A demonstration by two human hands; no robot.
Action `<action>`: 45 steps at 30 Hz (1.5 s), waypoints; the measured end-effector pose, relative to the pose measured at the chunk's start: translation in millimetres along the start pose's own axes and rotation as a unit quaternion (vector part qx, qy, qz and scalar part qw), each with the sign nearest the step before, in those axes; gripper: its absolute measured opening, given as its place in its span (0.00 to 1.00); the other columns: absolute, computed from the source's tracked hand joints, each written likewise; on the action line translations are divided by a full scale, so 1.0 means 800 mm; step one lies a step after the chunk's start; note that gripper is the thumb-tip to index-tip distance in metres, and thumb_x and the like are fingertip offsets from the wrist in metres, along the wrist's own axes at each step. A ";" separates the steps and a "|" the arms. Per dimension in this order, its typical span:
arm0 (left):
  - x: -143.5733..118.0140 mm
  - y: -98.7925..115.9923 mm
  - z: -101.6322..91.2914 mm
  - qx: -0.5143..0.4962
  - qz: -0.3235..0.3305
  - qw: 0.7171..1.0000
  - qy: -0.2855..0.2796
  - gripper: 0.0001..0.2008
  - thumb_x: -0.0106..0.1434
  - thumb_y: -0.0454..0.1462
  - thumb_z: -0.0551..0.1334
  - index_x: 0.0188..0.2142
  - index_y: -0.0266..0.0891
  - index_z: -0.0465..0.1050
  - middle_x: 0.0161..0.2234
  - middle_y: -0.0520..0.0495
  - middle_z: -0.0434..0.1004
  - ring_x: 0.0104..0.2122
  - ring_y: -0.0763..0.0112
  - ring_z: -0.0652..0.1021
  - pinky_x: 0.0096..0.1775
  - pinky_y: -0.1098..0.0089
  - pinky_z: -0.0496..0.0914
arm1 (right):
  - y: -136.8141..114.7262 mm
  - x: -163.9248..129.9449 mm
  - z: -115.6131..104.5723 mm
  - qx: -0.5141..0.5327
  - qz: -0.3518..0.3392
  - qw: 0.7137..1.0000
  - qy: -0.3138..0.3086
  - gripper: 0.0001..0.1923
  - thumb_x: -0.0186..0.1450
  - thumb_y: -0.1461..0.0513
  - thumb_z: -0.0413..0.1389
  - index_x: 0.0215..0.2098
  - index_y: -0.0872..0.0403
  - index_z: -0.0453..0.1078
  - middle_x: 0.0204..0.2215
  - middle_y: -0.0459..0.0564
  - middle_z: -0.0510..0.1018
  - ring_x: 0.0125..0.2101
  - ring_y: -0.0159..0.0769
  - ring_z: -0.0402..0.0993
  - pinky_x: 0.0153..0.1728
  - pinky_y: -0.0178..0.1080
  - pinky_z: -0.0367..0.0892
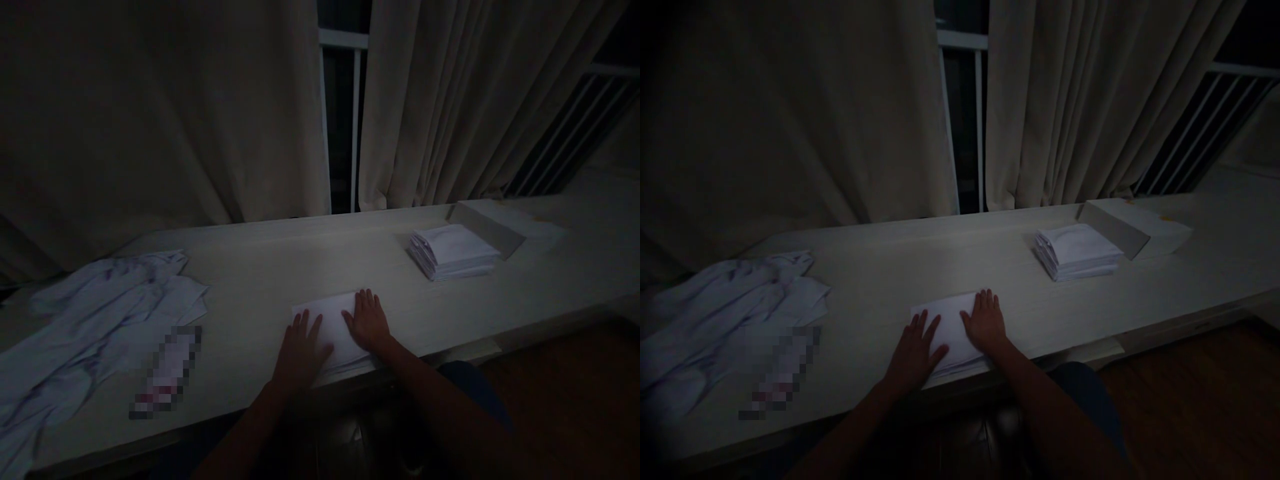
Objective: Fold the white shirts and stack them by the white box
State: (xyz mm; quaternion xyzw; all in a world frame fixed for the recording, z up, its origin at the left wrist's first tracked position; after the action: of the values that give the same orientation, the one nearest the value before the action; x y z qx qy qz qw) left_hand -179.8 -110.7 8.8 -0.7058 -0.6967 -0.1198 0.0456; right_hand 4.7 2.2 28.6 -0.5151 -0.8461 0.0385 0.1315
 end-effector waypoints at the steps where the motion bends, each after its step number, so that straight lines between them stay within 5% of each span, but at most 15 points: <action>1: 0.001 0.000 -0.002 -0.002 -0.004 1.000 -0.003 0.38 0.64 0.58 0.51 0.68 0.45 0.50 0.70 0.38 0.44 0.68 0.46 0.49 0.62 0.43 0.53 | 0.001 -0.001 0.002 0.003 -0.002 1.000 0.001 0.44 0.71 0.43 0.30 0.68 0.71 0.50 0.67 0.67 0.50 0.69 0.54 0.37 0.66 0.53 0.33; 8: 0.043 -0.001 -0.020 0.027 -0.016 0.999 -0.021 0.39 0.65 0.59 0.45 0.64 0.35 0.59 0.67 0.33 0.54 0.66 0.48 0.57 0.64 0.50 0.50 | 0.001 -0.004 0.007 0.015 -0.002 1.000 0.002 0.45 0.70 0.43 0.29 0.68 0.71 0.48 0.68 0.67 0.47 0.69 0.53 0.34 0.66 0.53 0.32; 16: 0.048 -0.016 0.007 0.010 -0.047 0.999 0.002 0.46 0.63 0.62 0.45 0.67 0.29 0.49 0.68 0.28 0.49 0.68 0.48 0.51 0.64 0.50 0.50 | 0.004 -0.005 0.003 0.018 -0.008 1.000 -0.007 0.45 0.70 0.41 0.30 0.69 0.68 0.47 0.69 0.65 0.46 0.69 0.52 0.34 0.66 0.54 0.33; 22: 0.021 0.004 -0.013 0.020 0.001 1.000 0.024 0.45 0.62 0.62 0.48 0.67 0.31 0.50 0.69 0.31 0.45 0.69 0.47 0.45 0.65 0.47 0.46 | 0.005 -0.007 0.008 0.017 -0.005 1.000 -0.001 0.47 0.69 0.40 0.30 0.69 0.68 0.47 0.69 0.66 0.46 0.69 0.53 0.33 0.65 0.55 0.32; 30: -0.051 -0.003 -0.007 -0.011 0.005 1.000 -0.002 0.44 0.64 0.60 0.48 0.69 0.36 0.42 0.70 0.34 0.41 0.68 0.50 0.48 0.64 0.47 0.51 | 0.007 -0.007 0.015 0.016 0.001 1.000 -0.016 0.47 0.68 0.39 0.29 0.70 0.67 0.45 0.70 0.64 0.43 0.69 0.52 0.31 0.65 0.54 0.33; 45: -0.100 0.009 -0.014 -0.001 0.024 1.000 0.017 0.48 0.61 0.60 0.53 0.69 0.34 0.40 0.69 0.29 0.41 0.68 0.46 0.47 0.63 0.44 0.53 | 0.002 -0.037 0.014 -0.005 -0.011 1.000 -0.020 0.46 0.69 0.40 0.29 0.70 0.66 0.46 0.70 0.63 0.43 0.69 0.50 0.30 0.65 0.53 0.35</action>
State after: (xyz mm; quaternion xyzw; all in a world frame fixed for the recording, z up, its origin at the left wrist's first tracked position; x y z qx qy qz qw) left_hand -173.7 -191.1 1.7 -0.7204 -0.6785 -0.1312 0.0591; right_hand 15.9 -22.8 12.1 -0.5058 -0.8542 0.0426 0.1126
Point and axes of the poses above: each hand's wrist, its own x-axis towards the middle knuckle, its own z-axis out of the palm, y = z × x, the point moved 2 cm from there along x, towards the middle knuckle
